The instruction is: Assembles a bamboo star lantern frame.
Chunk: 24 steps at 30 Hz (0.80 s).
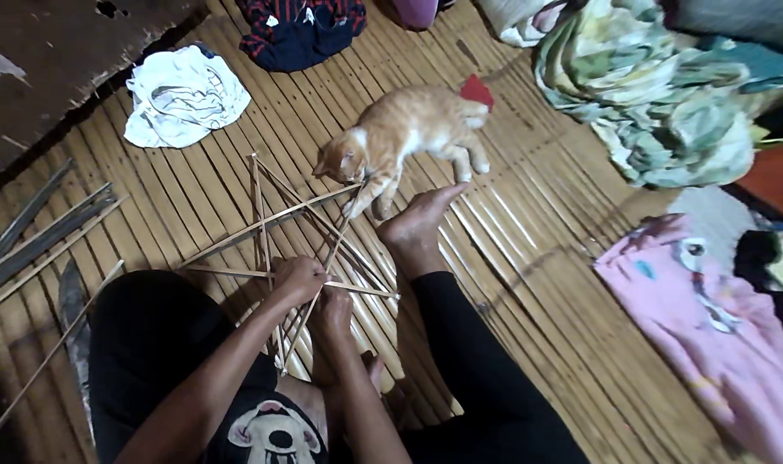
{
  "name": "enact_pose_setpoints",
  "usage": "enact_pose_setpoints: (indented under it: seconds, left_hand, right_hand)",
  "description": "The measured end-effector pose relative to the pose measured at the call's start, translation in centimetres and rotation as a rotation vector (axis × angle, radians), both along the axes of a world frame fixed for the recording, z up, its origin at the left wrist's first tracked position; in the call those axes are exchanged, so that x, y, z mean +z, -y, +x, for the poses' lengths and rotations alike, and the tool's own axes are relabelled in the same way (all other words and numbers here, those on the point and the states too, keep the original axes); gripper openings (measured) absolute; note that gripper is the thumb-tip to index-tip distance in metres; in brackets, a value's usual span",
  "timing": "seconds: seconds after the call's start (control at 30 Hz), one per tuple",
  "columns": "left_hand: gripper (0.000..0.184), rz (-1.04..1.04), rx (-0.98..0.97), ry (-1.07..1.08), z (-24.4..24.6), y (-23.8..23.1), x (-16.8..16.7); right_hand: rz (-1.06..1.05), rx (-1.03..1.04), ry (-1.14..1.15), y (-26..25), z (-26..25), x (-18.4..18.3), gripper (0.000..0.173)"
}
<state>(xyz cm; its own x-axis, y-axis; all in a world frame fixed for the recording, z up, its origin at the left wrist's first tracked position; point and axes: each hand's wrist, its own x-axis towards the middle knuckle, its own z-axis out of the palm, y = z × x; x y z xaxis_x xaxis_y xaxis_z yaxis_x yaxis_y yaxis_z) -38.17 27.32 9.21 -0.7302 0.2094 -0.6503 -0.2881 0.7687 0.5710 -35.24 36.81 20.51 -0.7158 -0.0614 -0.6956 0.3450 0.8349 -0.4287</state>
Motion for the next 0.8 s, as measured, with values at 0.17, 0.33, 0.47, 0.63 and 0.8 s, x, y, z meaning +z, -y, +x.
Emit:
enact_pose_setpoints:
  seconds: [0.17,0.33,0.47,0.63,0.8]
  left_hand:
    - [0.027,-0.008,0.008,0.015,-0.2,-0.2,0.1]
    - [0.027,-0.011,-0.004,0.005,-0.1,-0.2,0.1]
    - [0.03,-0.028,-0.086,-0.045,-0.5,0.4,0.3]
    - [0.026,0.031,-0.152,-0.145,-0.5,2.5,0.3]
    - [0.017,0.106,0.183,-0.532,2.8,4.0,0.7]
  right_hand:
    - [-0.01,-0.027,-0.023,-0.1,0.2,-0.5,0.03]
    - [0.007,-0.005,0.005,0.2,0.0,0.6,0.031]
    - [-0.063,-0.092,-0.052,-0.3,0.6,-2.1,0.028]
    - [-0.15,-0.131,-0.128,-1.3,1.2,-6.6,0.025]
    - [-0.167,-0.128,-0.197,-1.9,1.4,-9.2,0.021]
